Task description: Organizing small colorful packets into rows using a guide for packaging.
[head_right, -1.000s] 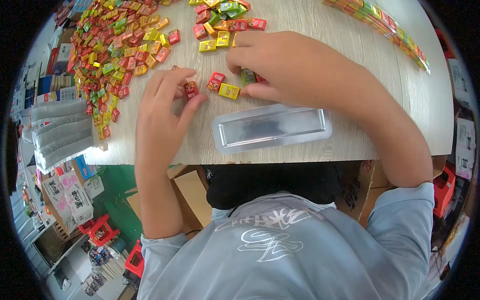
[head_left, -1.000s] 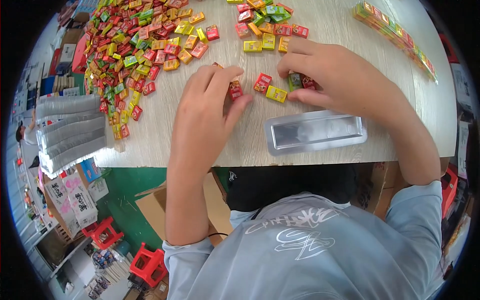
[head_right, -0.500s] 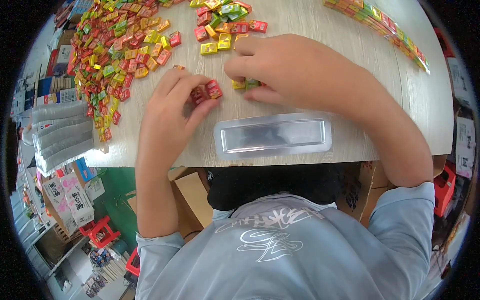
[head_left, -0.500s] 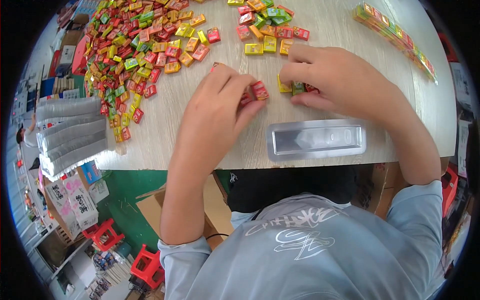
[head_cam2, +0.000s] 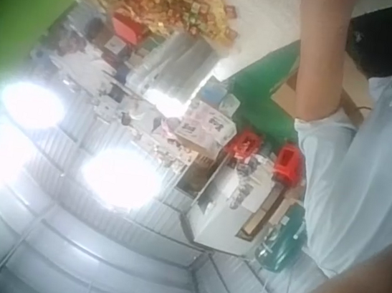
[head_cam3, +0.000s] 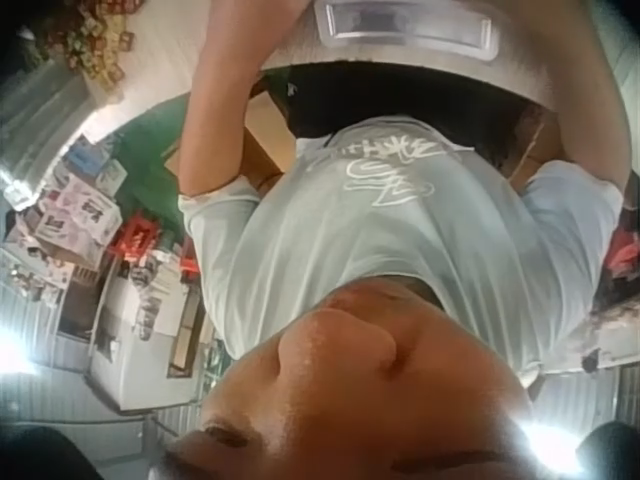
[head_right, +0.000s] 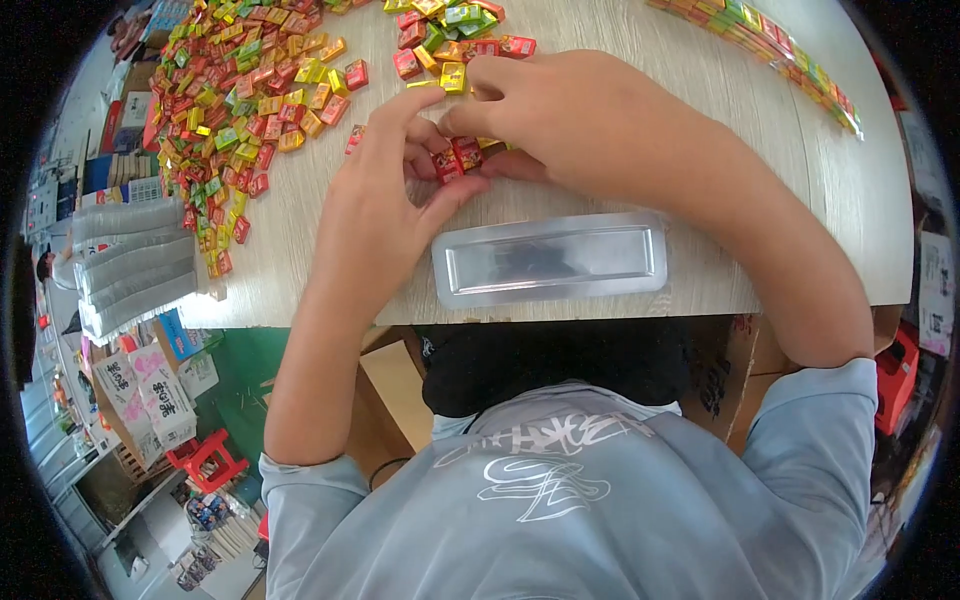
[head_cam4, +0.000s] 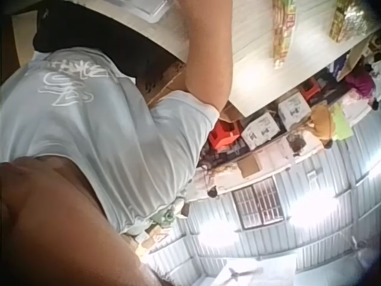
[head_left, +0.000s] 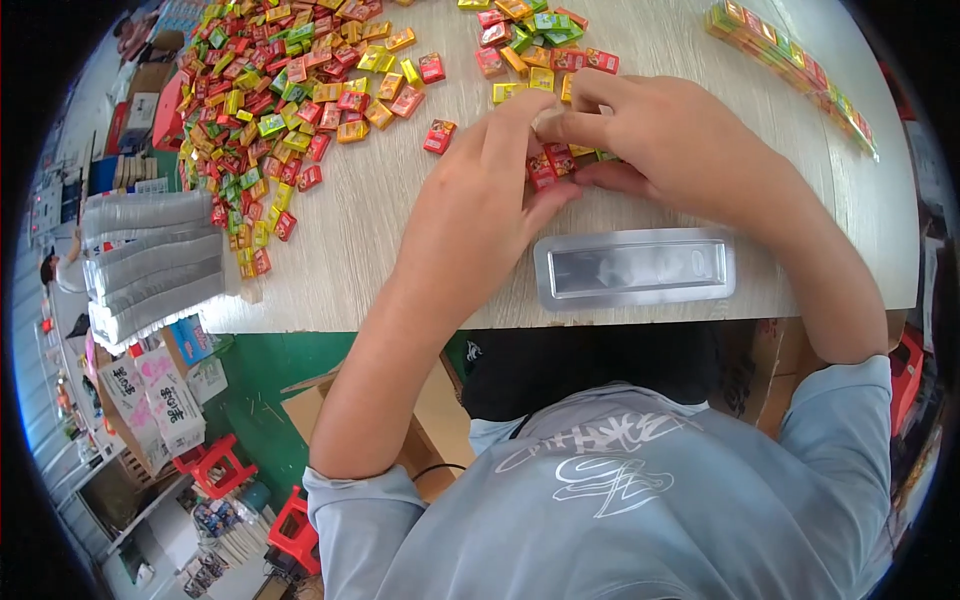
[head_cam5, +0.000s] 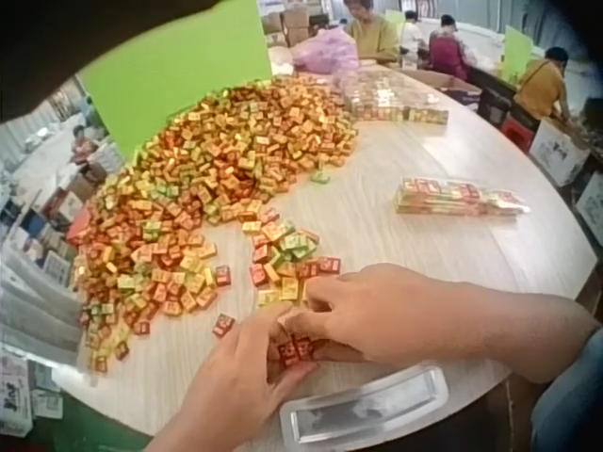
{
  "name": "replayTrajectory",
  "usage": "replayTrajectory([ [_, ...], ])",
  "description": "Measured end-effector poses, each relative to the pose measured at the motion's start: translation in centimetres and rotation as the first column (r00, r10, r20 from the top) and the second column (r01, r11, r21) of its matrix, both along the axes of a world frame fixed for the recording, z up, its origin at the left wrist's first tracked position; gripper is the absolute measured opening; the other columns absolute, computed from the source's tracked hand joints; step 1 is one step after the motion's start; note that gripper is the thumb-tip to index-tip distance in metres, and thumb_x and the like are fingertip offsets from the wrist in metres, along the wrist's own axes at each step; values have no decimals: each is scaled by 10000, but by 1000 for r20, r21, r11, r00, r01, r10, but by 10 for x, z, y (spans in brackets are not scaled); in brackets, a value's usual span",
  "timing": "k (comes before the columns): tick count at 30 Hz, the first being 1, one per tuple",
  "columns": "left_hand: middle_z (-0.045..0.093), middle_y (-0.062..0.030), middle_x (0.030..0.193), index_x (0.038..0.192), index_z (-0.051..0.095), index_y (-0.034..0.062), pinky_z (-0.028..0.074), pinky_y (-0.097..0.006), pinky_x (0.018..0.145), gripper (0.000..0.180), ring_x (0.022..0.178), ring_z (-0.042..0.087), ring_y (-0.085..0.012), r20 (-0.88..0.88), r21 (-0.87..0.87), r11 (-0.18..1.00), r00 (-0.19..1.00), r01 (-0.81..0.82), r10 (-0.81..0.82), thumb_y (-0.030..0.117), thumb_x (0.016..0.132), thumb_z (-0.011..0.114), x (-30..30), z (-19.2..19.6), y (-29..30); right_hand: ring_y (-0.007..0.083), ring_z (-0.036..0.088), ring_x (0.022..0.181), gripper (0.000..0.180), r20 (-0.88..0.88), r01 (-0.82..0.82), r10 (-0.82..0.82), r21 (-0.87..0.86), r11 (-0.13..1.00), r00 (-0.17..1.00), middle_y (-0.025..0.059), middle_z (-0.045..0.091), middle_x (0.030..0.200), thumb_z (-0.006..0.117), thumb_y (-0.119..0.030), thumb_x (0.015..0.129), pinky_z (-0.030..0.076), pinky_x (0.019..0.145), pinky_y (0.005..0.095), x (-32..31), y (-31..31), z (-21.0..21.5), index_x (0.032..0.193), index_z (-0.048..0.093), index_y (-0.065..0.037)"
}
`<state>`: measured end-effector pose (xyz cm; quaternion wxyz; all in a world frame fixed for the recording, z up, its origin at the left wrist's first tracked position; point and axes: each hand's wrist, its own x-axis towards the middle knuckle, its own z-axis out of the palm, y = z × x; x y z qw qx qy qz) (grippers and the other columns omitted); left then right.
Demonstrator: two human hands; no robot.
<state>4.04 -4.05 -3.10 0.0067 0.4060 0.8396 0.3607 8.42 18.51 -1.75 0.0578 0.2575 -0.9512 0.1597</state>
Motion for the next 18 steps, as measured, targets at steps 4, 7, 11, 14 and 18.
replayTrajectory([
  [4,675,-102,1010,1394,579,87,567,-386,803,642,858,673,-248,2,-38,999,1000,27,-27,159,835,888,-2,2,1,326,706,975,287,-10,-19,19,3,1000,1000,102,654,1127,759,-202,924,593,811,426,1,2,1,1182,673,-111],
  [7,660,-112,996,1389,588,77,560,-399,817,591,866,669,-277,-79,-90,994,994,69,-76,147,866,853,-7,9,3,326,709,967,290,12,9,-9,2,1000,1000,99,657,1108,756,-205,923,586,807,431,6,6,8,1181,661,-114],
  [11,640,-129,1009,1372,612,78,551,-429,827,497,898,661,-319,-155,-159,980,977,121,-146,145,913,792,-20,15,16,336,709,966,302,66,137,-143,87,987,988,104,663,1066,746,-235,931,561,806,458,8,30,16,1193,652,-116],
  [14,623,-143,1027,1344,646,88,538,-458,822,421,940,651,-344,-345,-209,972,922,107,-176,149,941,749,-24,14,26,351,688,960,316,25,205,-210,124,971,977,104,653,1083,732,-245,946,531,801,466,3,41,11,1221,643,-119],
  [18,617,-148,1074,1256,676,80,525,-468,847,320,994,639,-357,-236,-273,953,951,131,-199,141,948,730,-18,19,24,337,714,948,297,-41,185,-182,103,977,982,96,678,1076,741,-272,944,555,782,458,2,34,9,1186,642,-131],
])
